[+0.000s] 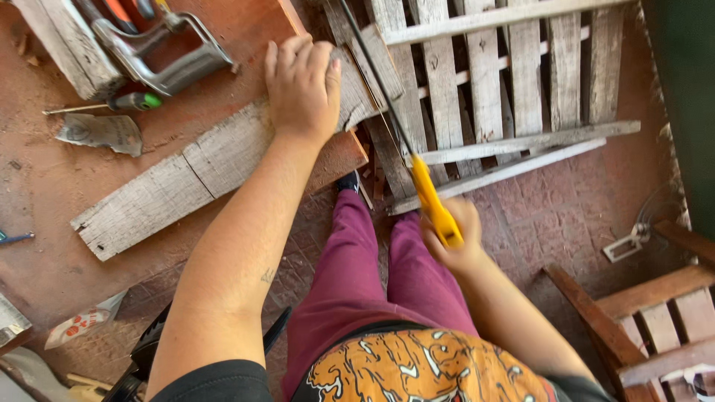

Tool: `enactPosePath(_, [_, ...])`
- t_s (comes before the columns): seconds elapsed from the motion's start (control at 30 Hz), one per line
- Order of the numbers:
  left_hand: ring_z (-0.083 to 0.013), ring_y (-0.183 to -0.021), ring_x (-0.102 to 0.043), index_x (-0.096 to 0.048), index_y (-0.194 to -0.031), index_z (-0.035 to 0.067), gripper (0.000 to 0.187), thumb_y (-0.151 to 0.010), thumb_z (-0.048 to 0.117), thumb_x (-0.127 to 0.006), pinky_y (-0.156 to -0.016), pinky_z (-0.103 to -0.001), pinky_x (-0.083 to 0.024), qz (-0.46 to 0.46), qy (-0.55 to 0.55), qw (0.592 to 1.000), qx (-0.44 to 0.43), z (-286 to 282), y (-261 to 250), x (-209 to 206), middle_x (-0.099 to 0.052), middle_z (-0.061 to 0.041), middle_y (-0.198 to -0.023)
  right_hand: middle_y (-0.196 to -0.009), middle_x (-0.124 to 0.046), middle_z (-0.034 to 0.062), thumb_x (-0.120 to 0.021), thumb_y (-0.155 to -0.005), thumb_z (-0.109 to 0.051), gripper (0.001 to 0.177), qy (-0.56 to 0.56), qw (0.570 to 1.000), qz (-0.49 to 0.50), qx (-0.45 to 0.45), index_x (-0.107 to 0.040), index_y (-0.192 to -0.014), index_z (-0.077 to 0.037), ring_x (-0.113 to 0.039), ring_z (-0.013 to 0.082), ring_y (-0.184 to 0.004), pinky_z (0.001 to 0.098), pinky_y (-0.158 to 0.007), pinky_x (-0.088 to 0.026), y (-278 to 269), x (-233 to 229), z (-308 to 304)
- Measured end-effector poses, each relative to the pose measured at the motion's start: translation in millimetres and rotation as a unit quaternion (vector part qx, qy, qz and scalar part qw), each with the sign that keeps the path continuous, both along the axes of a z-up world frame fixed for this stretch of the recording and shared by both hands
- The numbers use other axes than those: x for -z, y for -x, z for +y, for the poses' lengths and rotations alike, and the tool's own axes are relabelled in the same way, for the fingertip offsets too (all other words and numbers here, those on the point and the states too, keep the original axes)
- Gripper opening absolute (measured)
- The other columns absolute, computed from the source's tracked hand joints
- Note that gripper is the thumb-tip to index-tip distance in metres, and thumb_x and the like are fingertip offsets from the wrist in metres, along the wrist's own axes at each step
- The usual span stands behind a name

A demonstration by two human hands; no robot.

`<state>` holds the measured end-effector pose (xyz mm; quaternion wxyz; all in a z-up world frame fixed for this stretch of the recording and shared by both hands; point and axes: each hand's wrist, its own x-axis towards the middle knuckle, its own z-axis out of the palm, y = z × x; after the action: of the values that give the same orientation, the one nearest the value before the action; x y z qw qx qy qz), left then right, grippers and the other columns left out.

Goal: The person uses a yellow-handled hand saw to cut a wooden plank resting on a workbench. They hold the plank steady with their left hand while sawing with their right hand, completing the cut and separating the piece.

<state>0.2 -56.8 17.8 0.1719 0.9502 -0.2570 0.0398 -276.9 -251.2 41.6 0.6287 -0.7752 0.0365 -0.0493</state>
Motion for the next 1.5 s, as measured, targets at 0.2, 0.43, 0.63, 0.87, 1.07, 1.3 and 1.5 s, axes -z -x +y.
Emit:
enactPosePath(0.2, [-0.0352,-0.127,-0.059,-0.072,-0.11,0.009,0.033,-0.116,0.032,-0.048,-0.121,-0.071,-0.022,-0.015,0.018,1.0,0.018,4,-10,-2,-0.08,-0.012,-0.115,-0.069,-0.039,-0.0037,-0.057,-0.097,-0.002,0.019,-0.098,0.994,-0.041,0.0,-0.048,-0.083,-0.01,-0.033,0.0106,-0.057,0.0306,-0.052,-0.027,-74,-19,9])
enactPosePath(0.43, [-0.0331,-0.128,-0.059,-0.071,-0.115,0.008,0.028,-0.116,0.028,-0.052,-0.124,-0.067,-0.022,-0.015,0.019,0.999,0.025,4,-4,4,-0.078,-0.008,-0.113,-0.067,-0.049,-0.0021,-0.057,-0.093,-0.002,0.021,-0.088,0.995,-0.043,0.015,-0.051,-0.076,-0.014,-0.042,0.0105,-0.053,0.0274,-0.051,-0.036,-4,0,6])
enactPosePath(0.63, [-0.0385,-0.128,-0.058,-0.07,-0.113,0.007,0.031,-0.115,0.027,-0.047,-0.121,-0.07,-0.02,0.003,0.011,1.0,0.025,0,1,-6,-0.079,-0.011,-0.12,-0.069,-0.043,-0.0032,-0.053,-0.083,0.004,0.022,-0.127,0.991,-0.024,0.018,-0.044,-0.075,-0.014,-0.035,0.009,-0.059,0.0261,-0.053,-0.03,-48,-9,5])
enactPosePath(0.87, [-0.0322,-0.131,-0.057,-0.071,-0.116,0.009,0.029,-0.115,0.029,-0.05,-0.124,-0.068,-0.018,-0.005,0.02,1.0,0.014,4,-3,4,-0.077,-0.009,-0.118,-0.064,-0.046,-0.0025,-0.058,-0.09,-0.003,0.024,-0.06,0.997,-0.038,0.017,-0.045,-0.072,-0.015,-0.04,0.0096,-0.051,0.0276,-0.048,-0.032,-43,5,10])
enactPosePath(1.07, [-0.0371,-0.133,-0.059,-0.071,-0.114,0.01,0.033,-0.115,0.029,-0.044,-0.124,-0.074,-0.016,-0.006,-0.003,1.0,-0.003,-4,-6,-4,-0.079,-0.012,-0.123,-0.068,-0.038,-0.0056,-0.062,-0.098,-0.009,0.034,-0.056,0.998,-0.002,0.031,-0.04,-0.074,-0.018,-0.033,0.0077,-0.059,0.0301,-0.053,-0.025,-55,-13,4])
enactPosePath(1.3, [-0.034,-0.131,-0.061,-0.075,-0.114,0.011,0.03,-0.114,0.029,-0.05,-0.127,-0.073,-0.017,0.002,0.009,1.0,-0.006,-4,1,2,-0.082,-0.007,-0.117,-0.061,-0.046,-0.0085,-0.056,-0.108,-0.01,0.032,-0.057,0.998,-0.014,0.0,-0.05,-0.077,-0.017,-0.04,0.0026,-0.047,0.021,-0.04,-0.029,-31,-3,8])
enactPosePath(1.5, [-0.0338,-0.134,-0.059,-0.073,-0.113,0.013,0.03,-0.112,0.029,-0.047,-0.121,-0.082,-0.021,0.038,-0.001,0.999,-0.033,-9,2,-12,-0.083,-0.004,-0.118,-0.063,-0.045,-0.0082,-0.064,-0.103,-0.02,0.032,-0.06,0.993,0.092,0.05,-0.049,-0.075,-0.019,-0.038,0.0044,-0.051,0.0251,-0.045,-0.028,-46,-8,7])
